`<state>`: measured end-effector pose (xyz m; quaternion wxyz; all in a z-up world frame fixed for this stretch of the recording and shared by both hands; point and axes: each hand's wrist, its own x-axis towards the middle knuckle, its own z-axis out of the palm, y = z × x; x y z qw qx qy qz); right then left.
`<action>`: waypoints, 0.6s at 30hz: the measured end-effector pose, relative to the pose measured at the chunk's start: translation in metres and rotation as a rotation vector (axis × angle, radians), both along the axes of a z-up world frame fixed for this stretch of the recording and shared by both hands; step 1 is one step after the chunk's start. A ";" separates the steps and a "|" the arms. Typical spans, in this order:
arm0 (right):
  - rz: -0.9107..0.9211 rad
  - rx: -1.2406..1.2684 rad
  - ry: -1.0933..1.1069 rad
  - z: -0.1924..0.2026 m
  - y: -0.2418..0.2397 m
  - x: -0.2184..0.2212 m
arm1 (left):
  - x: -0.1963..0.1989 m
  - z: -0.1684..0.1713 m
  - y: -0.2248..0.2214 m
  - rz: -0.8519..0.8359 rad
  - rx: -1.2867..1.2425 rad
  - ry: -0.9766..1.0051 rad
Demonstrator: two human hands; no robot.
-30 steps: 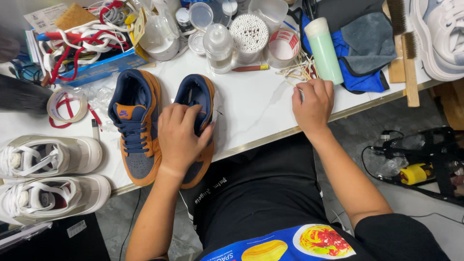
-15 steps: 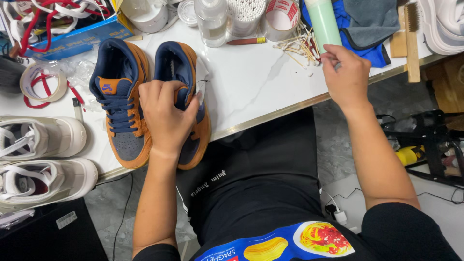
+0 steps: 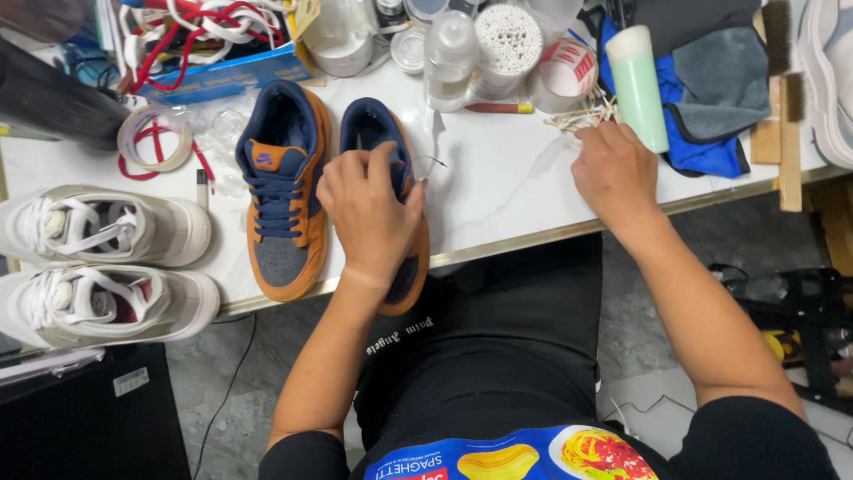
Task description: The person applies a liquid to the midsole of a shoe using a cotton swab. They hold an orange and blue sneaker with their left hand while carefully rubbing the swab along the orange rubber edge of the sole with their right hand.
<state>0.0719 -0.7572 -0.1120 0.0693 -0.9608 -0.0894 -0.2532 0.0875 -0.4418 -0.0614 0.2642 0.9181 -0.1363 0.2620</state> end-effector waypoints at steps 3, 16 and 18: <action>0.064 0.380 0.073 0.028 -0.001 0.005 | 0.009 0.013 -0.005 -0.055 -0.042 -0.113; 0.556 1.538 0.327 0.049 0.049 0.147 | 0.135 -0.015 -0.067 -0.295 -0.646 0.200; 0.584 1.549 0.322 0.039 0.053 0.158 | 0.139 -0.018 -0.066 -0.345 -0.716 0.269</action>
